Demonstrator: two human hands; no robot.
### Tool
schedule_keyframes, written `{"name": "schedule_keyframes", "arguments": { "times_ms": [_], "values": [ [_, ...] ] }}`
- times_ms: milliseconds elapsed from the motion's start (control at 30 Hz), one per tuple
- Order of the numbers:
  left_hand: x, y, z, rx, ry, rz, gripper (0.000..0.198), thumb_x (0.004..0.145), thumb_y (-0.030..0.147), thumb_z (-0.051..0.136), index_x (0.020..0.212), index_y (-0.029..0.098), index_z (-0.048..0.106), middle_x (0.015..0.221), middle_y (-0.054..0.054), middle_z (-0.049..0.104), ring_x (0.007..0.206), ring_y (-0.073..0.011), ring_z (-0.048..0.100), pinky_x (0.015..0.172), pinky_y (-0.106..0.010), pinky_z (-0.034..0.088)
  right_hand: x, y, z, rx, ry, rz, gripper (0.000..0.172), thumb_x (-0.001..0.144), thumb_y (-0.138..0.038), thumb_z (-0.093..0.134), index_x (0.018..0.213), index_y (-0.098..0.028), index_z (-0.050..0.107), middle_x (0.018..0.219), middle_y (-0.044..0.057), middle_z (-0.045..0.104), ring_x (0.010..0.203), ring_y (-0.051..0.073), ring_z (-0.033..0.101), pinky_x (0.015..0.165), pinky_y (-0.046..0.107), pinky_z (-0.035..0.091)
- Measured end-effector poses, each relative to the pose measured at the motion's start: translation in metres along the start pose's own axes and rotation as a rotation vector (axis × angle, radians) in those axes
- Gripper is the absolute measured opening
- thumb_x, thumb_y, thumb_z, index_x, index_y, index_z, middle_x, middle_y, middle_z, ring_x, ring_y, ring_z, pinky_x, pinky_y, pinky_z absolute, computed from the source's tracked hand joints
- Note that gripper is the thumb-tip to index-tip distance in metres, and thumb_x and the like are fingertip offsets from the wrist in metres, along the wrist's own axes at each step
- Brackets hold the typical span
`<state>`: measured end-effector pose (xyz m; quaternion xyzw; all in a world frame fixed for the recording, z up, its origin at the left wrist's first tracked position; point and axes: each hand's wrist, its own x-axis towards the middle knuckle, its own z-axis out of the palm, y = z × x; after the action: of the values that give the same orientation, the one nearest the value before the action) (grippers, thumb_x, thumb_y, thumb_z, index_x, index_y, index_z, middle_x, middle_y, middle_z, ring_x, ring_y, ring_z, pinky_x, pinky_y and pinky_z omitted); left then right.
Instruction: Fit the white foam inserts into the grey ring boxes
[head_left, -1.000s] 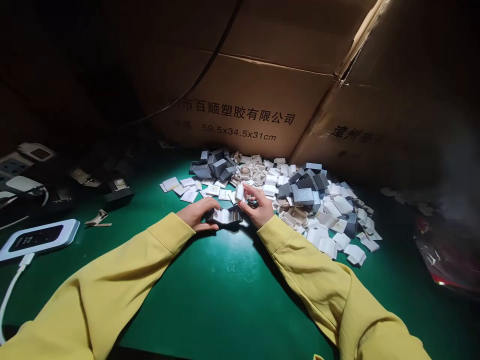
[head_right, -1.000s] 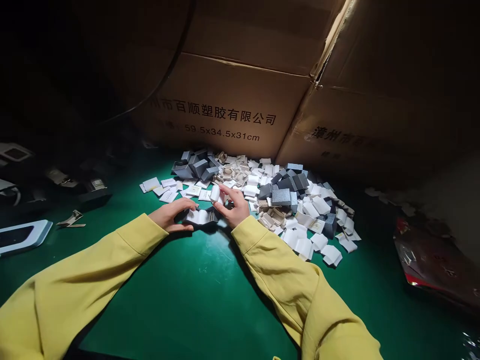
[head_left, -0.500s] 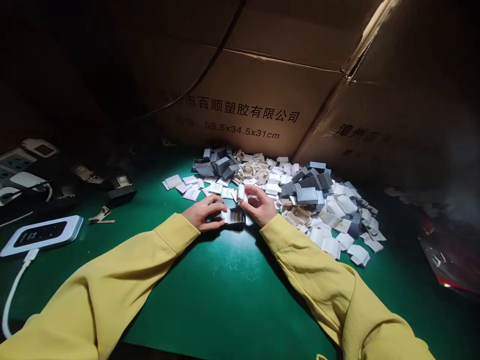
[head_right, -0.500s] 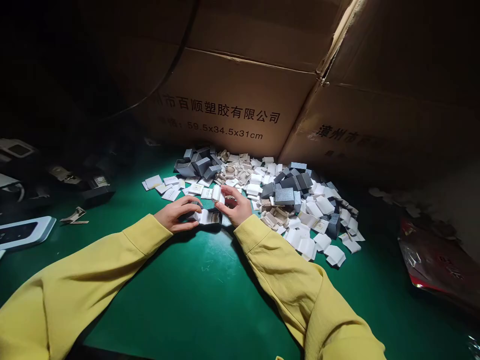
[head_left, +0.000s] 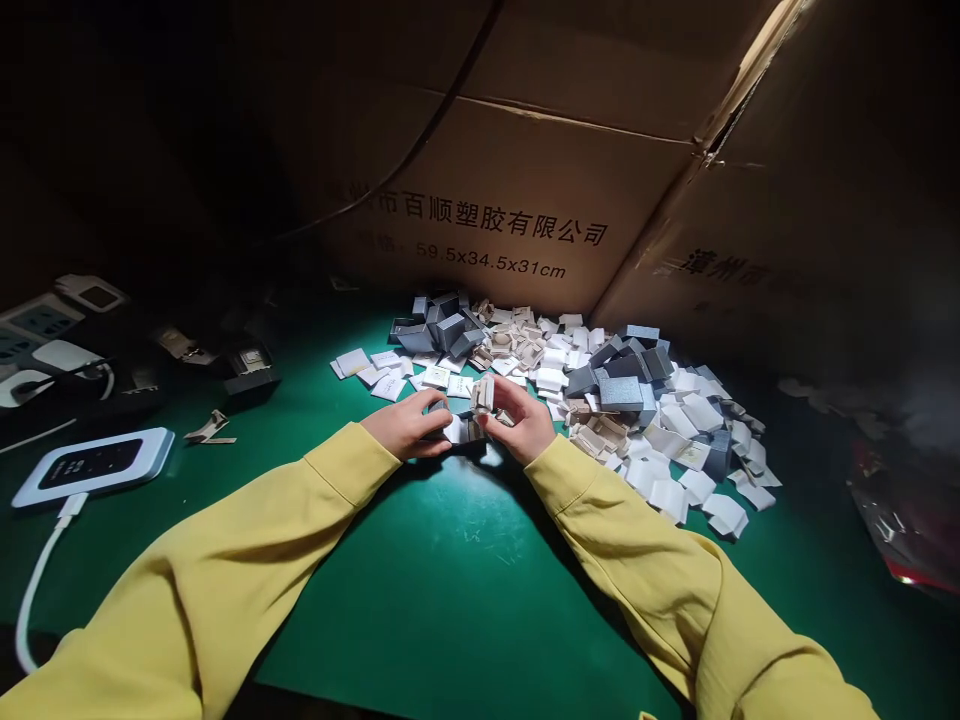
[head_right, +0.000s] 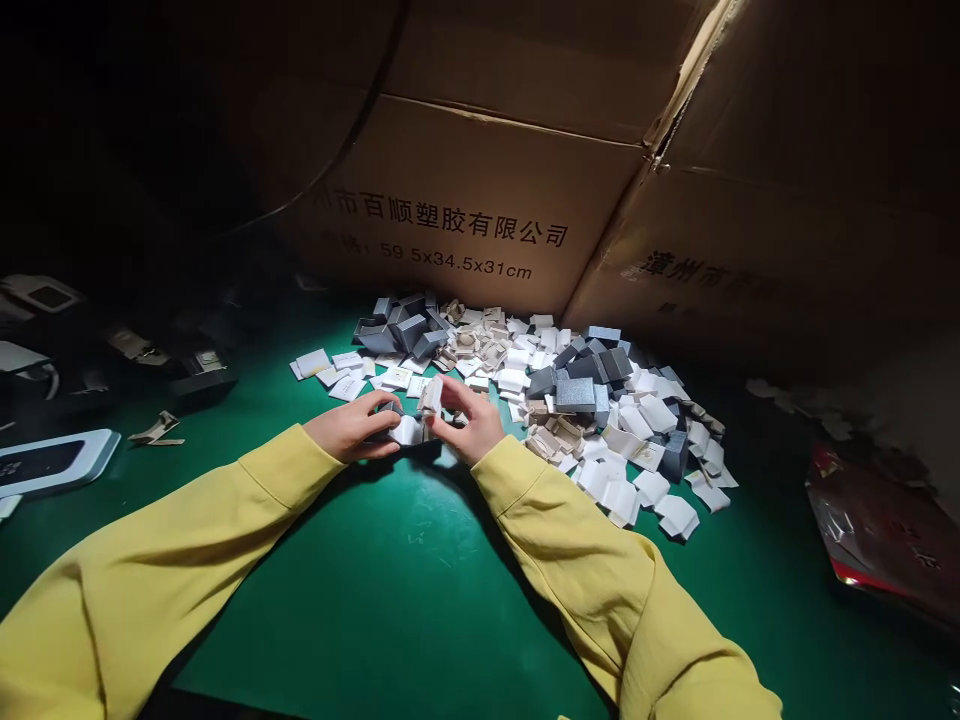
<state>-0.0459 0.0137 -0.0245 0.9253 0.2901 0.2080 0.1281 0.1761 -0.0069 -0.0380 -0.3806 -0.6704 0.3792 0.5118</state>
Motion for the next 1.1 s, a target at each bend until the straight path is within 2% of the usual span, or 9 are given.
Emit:
{"name": "schedule_keyframes", "arguments": {
  "times_ms": [167,300,433,600,767,933,1000,1100],
  "values": [
    [-0.001,0.001,-0.001,-0.014,-0.014,-0.021,0.031,0.079,0.044,0.047,0.088,0.017,0.061,0.104,-0.011,0.054,0.094,-0.0204,0.052,0.083,-0.031,0.045,-0.005,-0.010,0.003,-0.171,-0.117,-0.072,0.052,0.072,-0.032,0.064,0.122,-0.025,0.053,0.114,0.004,0.063,0.101,0.019,0.062,0.094,0.037,0.048],
    [-0.002,0.004,-0.004,0.019,-0.023,-0.054,0.030,0.080,0.043,0.046,0.089,0.019,0.061,0.106,-0.009,0.053,0.096,-0.0191,0.051,0.085,-0.029,0.044,-0.004,-0.012,0.001,-0.301,-0.124,-0.113,0.045,0.071,-0.031,0.064,0.115,-0.025,0.058,0.108,0.003,0.066,0.099,0.019,0.062,0.091,0.036,0.048],
    [0.000,-0.001,-0.004,0.042,-0.031,-0.006,0.032,0.079,0.046,0.047,0.090,0.019,0.061,0.103,-0.009,0.054,0.091,-0.0192,0.053,0.081,-0.029,0.045,-0.002,-0.011,-0.001,-0.354,-0.131,-0.102,0.042,0.071,-0.032,0.062,0.113,-0.023,0.058,0.102,0.004,0.066,0.095,0.020,0.062,0.087,0.035,0.049],
    [0.001,-0.003,-0.003,0.046,-0.001,0.015,0.034,0.079,0.048,0.046,0.091,0.021,0.062,0.103,-0.009,0.054,0.091,-0.0201,0.053,0.081,-0.031,0.045,-0.002,-0.013,0.000,-0.387,-0.132,-0.090,0.043,0.072,-0.034,0.062,0.113,-0.023,0.057,0.104,0.006,0.066,0.094,0.020,0.062,0.086,0.036,0.049],
    [0.003,0.006,-0.007,0.145,-0.045,0.026,0.030,0.080,0.043,0.047,0.092,0.021,0.063,0.103,-0.010,0.055,0.090,-0.0203,0.053,0.079,-0.030,0.046,-0.002,-0.009,0.000,-0.390,-0.143,-0.072,0.045,0.071,-0.035,0.063,0.114,-0.024,0.055,0.107,0.006,0.065,0.097,0.021,0.061,0.086,0.036,0.050],
    [0.005,0.012,-0.018,0.151,-0.088,0.033,0.026,0.079,0.040,0.051,0.092,0.020,0.062,0.100,-0.009,0.056,0.086,-0.0180,0.053,0.077,-0.027,0.046,0.002,-0.002,-0.009,-0.270,-0.275,-0.058,0.051,0.070,-0.039,0.067,0.115,-0.023,0.050,0.101,0.005,0.064,0.092,0.018,0.063,0.083,0.034,0.052],
    [0.004,0.011,-0.020,0.171,-0.090,0.055,0.026,0.079,0.039,0.051,0.093,0.020,0.062,0.099,-0.008,0.057,0.085,-0.0175,0.054,0.076,-0.027,0.046,0.004,-0.001,-0.013,-0.298,-0.290,-0.126,0.046,0.070,-0.041,0.068,0.108,-0.021,0.054,0.097,0.006,0.065,0.089,0.019,0.063,0.081,0.034,0.052],
    [0.003,0.007,-0.018,0.225,-0.060,0.087,0.028,0.076,0.036,0.053,0.098,0.020,0.061,0.096,-0.007,0.057,0.085,-0.0164,0.055,0.074,-0.025,0.046,0.005,-0.001,-0.017,-0.403,-0.314,-0.319,0.030,0.075,-0.042,0.064,0.094,-0.019,0.061,0.092,0.007,0.066,0.083,0.018,0.059,0.074,0.032,0.052]
  ]
}}
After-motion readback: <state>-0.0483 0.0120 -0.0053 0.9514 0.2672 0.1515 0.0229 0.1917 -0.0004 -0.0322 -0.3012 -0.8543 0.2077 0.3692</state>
